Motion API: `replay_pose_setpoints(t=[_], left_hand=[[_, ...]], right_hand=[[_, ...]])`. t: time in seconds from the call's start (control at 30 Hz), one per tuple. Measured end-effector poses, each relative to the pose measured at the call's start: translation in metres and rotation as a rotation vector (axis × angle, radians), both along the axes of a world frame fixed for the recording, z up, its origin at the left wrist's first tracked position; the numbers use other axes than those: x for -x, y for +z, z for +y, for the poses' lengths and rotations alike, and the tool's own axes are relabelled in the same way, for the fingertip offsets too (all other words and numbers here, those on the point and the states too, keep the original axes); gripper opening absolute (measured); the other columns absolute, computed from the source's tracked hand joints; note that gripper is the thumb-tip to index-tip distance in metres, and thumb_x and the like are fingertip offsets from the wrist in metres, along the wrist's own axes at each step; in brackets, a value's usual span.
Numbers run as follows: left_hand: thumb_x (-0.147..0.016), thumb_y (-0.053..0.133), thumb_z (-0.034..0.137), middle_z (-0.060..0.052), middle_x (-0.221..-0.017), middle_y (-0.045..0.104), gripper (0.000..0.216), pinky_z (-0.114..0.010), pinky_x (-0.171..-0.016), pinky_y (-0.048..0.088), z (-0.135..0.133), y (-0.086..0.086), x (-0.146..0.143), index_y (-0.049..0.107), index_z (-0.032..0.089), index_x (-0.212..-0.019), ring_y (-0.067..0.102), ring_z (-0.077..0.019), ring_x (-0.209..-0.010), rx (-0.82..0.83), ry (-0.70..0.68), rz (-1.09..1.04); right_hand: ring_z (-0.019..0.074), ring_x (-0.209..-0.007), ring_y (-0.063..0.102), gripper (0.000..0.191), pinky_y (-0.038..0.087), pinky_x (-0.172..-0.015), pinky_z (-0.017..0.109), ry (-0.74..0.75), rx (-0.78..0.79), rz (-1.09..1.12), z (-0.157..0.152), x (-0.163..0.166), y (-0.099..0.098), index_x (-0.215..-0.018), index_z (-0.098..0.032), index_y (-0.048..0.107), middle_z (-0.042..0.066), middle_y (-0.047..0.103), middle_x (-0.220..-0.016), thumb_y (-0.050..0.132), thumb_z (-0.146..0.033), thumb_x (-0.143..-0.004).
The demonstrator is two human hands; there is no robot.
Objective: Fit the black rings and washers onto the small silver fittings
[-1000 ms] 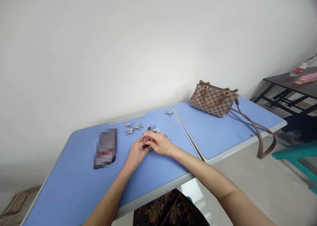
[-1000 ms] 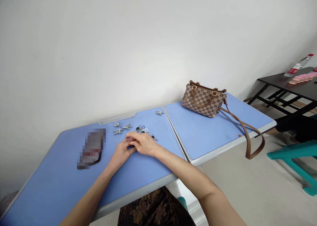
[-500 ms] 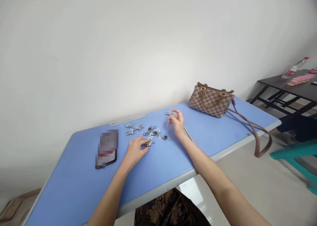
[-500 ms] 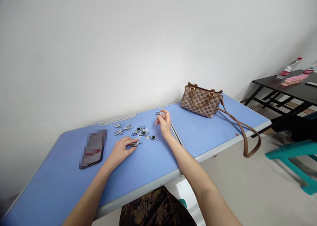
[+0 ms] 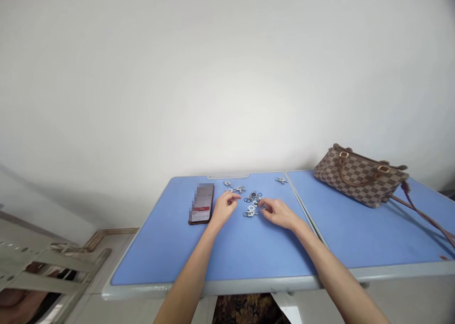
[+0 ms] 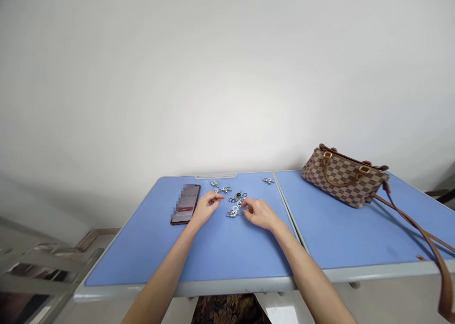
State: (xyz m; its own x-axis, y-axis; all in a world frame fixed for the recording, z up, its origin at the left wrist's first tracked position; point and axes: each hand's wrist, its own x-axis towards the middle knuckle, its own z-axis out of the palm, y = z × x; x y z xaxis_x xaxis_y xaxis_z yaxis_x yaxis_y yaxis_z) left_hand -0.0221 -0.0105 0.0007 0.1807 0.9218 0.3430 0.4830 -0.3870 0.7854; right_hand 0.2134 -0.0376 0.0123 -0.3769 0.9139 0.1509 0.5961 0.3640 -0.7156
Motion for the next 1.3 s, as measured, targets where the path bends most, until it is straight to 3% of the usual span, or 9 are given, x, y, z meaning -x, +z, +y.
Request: replay_pose_setpoints(t=[0.1,0.2,0.47,0.57,0.67,0.73,0.87,1.0,1.3], left_hand=[[-0.077,0.050,0.012,-0.002,-0.083,0.062,0.021,-0.026,-0.069,0.045,-0.006,0.003,-0.005,0.069,0.018,-0.083,0.056,-0.0139,-0.074,0.036,-0.091,0.042],[-0.081,0.055,0.025,-0.003,-0.085,0.063,0.016,-0.027,-0.072,0.046,-0.013,0.007,-0.010,0.069,0.018,-0.081,0.057,-0.0150,-0.078,0.116,-0.204,0.099],[-0.075,0.065,0.024,-0.001,-0.085,0.062,0.008,-0.027,-0.076,0.047,-0.017,0.008,-0.011,0.066,0.018,-0.080,0.056,-0.0152,-0.080,0.168,-0.316,0.156],[-0.074,0.066,0.027,-0.001,-0.084,0.062,0.008,-0.027,-0.076,0.047,-0.014,0.012,-0.008,0.066,0.018,-0.075,0.056,-0.0154,-0.079,0.188,-0.342,0.167],[-0.078,0.063,0.033,-0.002,-0.081,0.062,0.016,-0.027,-0.074,0.046,-0.012,0.013,-0.007,0.065,0.018,-0.072,0.056,-0.0154,-0.077,0.179,-0.289,0.168],[-0.081,0.057,0.036,-0.002,-0.078,0.062,0.021,-0.027,-0.071,0.044,-0.009,0.012,-0.006,0.064,0.018,-0.074,0.055,-0.0154,-0.075,0.143,-0.211,0.154],[-0.080,0.054,0.037,-0.001,-0.072,0.059,0.022,-0.026,-0.063,0.041,-0.004,0.006,-0.004,0.062,0.017,-0.073,0.051,-0.0147,-0.068,0.099,-0.035,0.122],[-0.078,0.055,0.037,-0.001,-0.071,0.060,0.022,-0.026,-0.063,0.041,-0.001,0.004,-0.001,0.062,0.017,-0.071,0.053,-0.0146,-0.066,0.084,0.025,0.068],[-0.078,0.055,0.040,-0.001,-0.068,0.060,0.025,-0.025,-0.060,0.041,0.002,0.001,0.000,0.062,0.017,-0.070,0.053,-0.0141,-0.063,0.075,0.034,0.046]], right_hand=[[0.0146,-0.060,0.054,0.021,0.033,-0.059,0.026,0.024,-0.117,-0.305,-0.005,0.004,0.002,-0.098,-0.020,0.064,0.000,0.063,-0.068,0.053,-0.025,-0.081],[0.0184,-0.072,0.061,0.019,0.035,-0.064,0.027,0.074,-0.188,-0.408,-0.006,0.008,0.000,-0.099,-0.019,0.064,0.005,0.069,-0.084,0.055,-0.026,-0.083],[0.0171,-0.069,0.061,0.014,0.036,-0.062,0.025,0.153,-0.197,-0.336,-0.006,0.016,-0.003,-0.089,-0.020,0.065,0.004,0.069,-0.080,0.053,-0.027,-0.087],[0.0157,-0.067,0.059,0.019,0.035,-0.061,0.025,0.017,-0.156,-0.238,0.000,0.008,0.000,-0.088,-0.021,0.066,0.003,0.068,-0.077,0.050,-0.031,-0.089],[0.0169,-0.072,0.059,0.022,0.034,-0.063,0.026,-0.216,-0.046,-0.207,0.011,-0.004,0.001,-0.091,-0.020,0.066,0.004,0.068,-0.078,0.046,-0.029,-0.090],[0.0177,-0.072,0.059,0.021,0.034,-0.061,0.026,-0.257,-0.001,-0.212,0.017,-0.015,0.002,-0.089,-0.018,0.066,0.006,0.067,-0.078,0.048,-0.028,-0.088],[0.0131,-0.062,0.055,0.020,0.035,-0.055,0.022,-0.148,0.104,-0.189,0.020,-0.034,0.005,-0.084,-0.018,0.066,0.001,0.064,-0.071,0.059,-0.036,-0.081],[0.0107,-0.061,0.050,0.036,0.035,-0.053,0.020,0.014,0.286,-0.165,0.018,-0.039,0.005,-0.093,-0.018,0.061,-0.003,0.059,-0.073,0.072,-0.041,-0.067],[0.0133,-0.068,0.051,0.047,0.035,-0.057,0.022,-0.015,0.296,-0.212,0.018,-0.044,0.002,-0.095,-0.019,0.059,-0.002,0.058,-0.078,0.078,-0.042,-0.059]])
